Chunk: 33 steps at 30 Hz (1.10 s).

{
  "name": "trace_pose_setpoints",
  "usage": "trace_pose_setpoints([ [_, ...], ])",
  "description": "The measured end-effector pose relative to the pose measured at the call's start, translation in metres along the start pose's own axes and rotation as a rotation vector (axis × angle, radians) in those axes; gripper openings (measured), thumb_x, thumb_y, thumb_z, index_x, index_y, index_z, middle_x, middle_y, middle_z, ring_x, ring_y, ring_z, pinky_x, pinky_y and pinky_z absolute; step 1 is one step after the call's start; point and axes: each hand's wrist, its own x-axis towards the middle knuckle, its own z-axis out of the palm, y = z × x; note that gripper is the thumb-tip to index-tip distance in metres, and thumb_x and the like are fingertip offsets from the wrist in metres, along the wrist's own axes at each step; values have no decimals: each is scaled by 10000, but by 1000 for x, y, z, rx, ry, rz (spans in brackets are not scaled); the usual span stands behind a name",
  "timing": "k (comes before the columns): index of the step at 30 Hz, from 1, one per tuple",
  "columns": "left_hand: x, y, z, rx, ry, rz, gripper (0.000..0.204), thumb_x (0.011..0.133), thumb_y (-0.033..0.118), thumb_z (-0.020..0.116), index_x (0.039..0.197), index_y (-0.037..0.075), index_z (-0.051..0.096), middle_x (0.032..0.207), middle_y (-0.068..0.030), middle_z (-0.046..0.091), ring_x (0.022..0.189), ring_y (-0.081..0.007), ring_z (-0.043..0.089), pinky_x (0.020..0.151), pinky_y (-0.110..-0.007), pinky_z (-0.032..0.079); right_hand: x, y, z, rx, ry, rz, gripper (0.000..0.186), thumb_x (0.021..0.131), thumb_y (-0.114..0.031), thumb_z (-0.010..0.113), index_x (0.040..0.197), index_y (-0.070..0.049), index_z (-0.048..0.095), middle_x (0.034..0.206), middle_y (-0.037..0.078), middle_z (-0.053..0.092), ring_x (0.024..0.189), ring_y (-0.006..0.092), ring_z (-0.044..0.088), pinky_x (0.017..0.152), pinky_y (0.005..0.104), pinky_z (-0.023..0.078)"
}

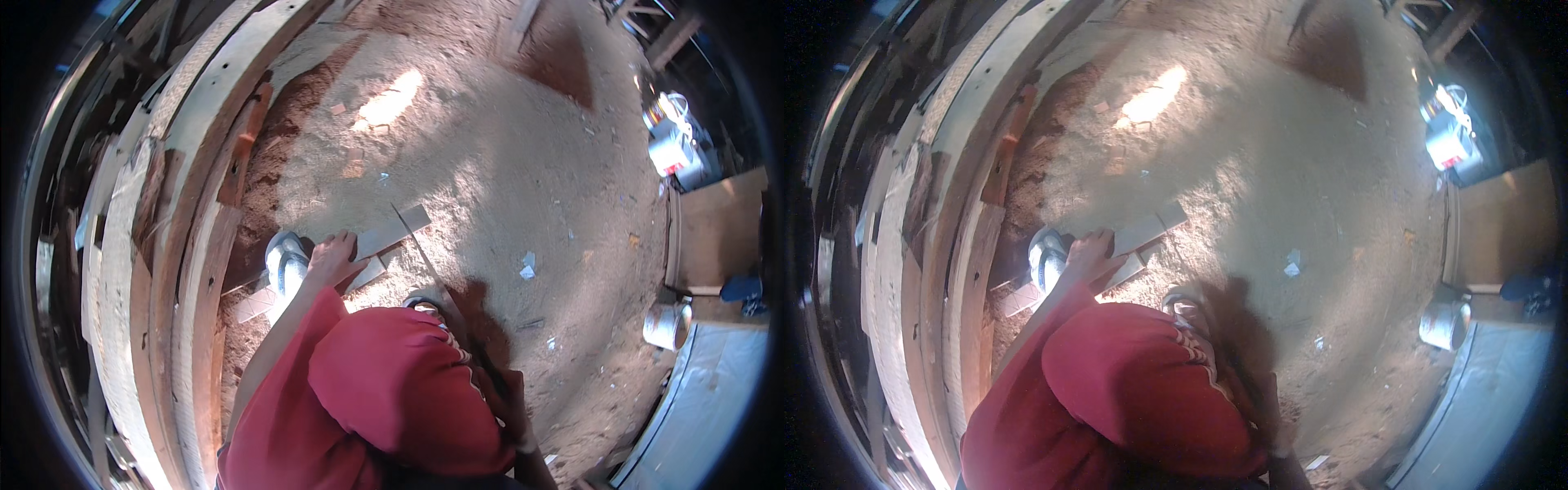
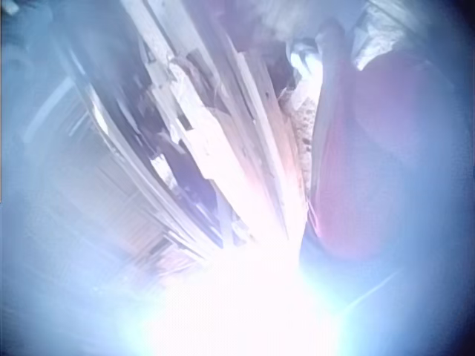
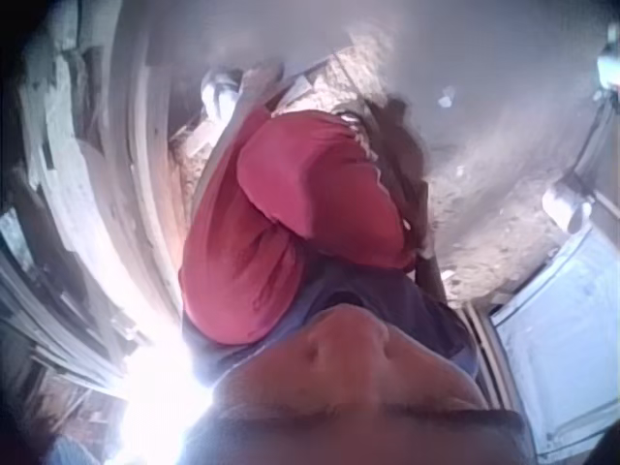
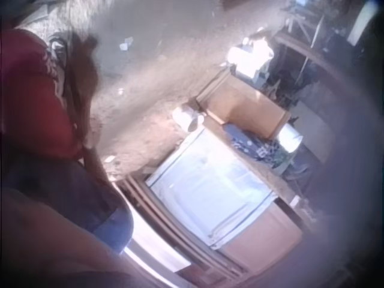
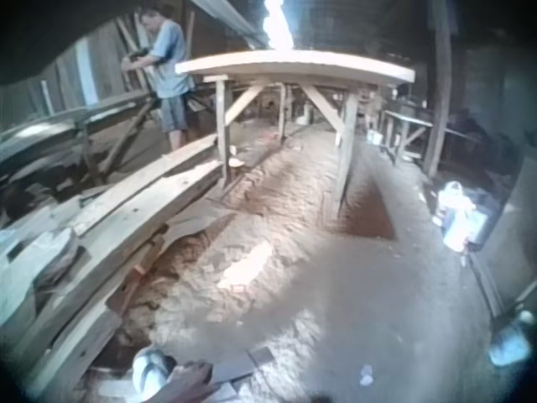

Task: The person uses a hand saw to cut a small piece of wood placed on a wooden support. They hold the wood with their left hand and saw with their right hand, producing sawdust as they work.

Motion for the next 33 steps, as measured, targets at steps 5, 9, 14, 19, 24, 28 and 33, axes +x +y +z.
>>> trace_pose_setpoints([
  [5,14,3,-22,-40,-97,-61,644,832,574,786,1141,29,638,1090,-172,664,1023,-410,704,891,-488,575,2,-38,-11,-48,-62,206,179,1012,-142,707,1076,19,752,584,-29,506,615,19,463,493,311,354],
  [9,20,7,-18,-68,-59,-3,646,824,568,799,1115,14,638,1050,-183,668,976,-417,710,869,-502,571,-13,-26,-11,-53,87,25,188,1020,-159,699,1002,25,731,582,-28,494,608,22,454,496,304,357],
  [14,14,0,-27,-94,-84,-13,645,811,552,819,1077,-7,638,1018,-197,675,958,-423,710,837,-507,562,-3,-76,-15,30,10,128,242,1014,-179,703,889,28,702,584,-25,495,600,26,455,499,305,368],
  [19,24,-7,-24,-102,-43,20,616,807,547,826,1036,2,654,991,-212,693,945,-420,716,827,-504,557,6,-53,-7,40,3,7,253,1001,-160,713,836,29,683,594,-19,539,616,20,487,501,315,390],
  [24,21,-5,-29,-199,-7,18,605,804,547,827,1046,18,662,990,-221,708,950,-431,713,833,-507,556,13,-36,-3,42,7,101,268,1007,-179,719,843,29,675,615,14,606,648,33,541,510,305,409],
  [28,20,-7,-37,-205,-23,8,600,802,525,830,1074,20,654,1022,-217,704,963,-433,705,839,-515,552,3,-52,-21,-65,15,81,182,1002,-158,729,961,0,649,656,51,648,643,59,590,522,292,429],
  [33,18,-18,-31,-174,4,57,600,791,520,836,1064,19,651,1046,-197,671,1017,-409,679,876,-501,539,32,-47,-23,-299,74,-260,275,985,-144,757,1132,-38,550,705,46,667,618,69,588,541,277,442],
])
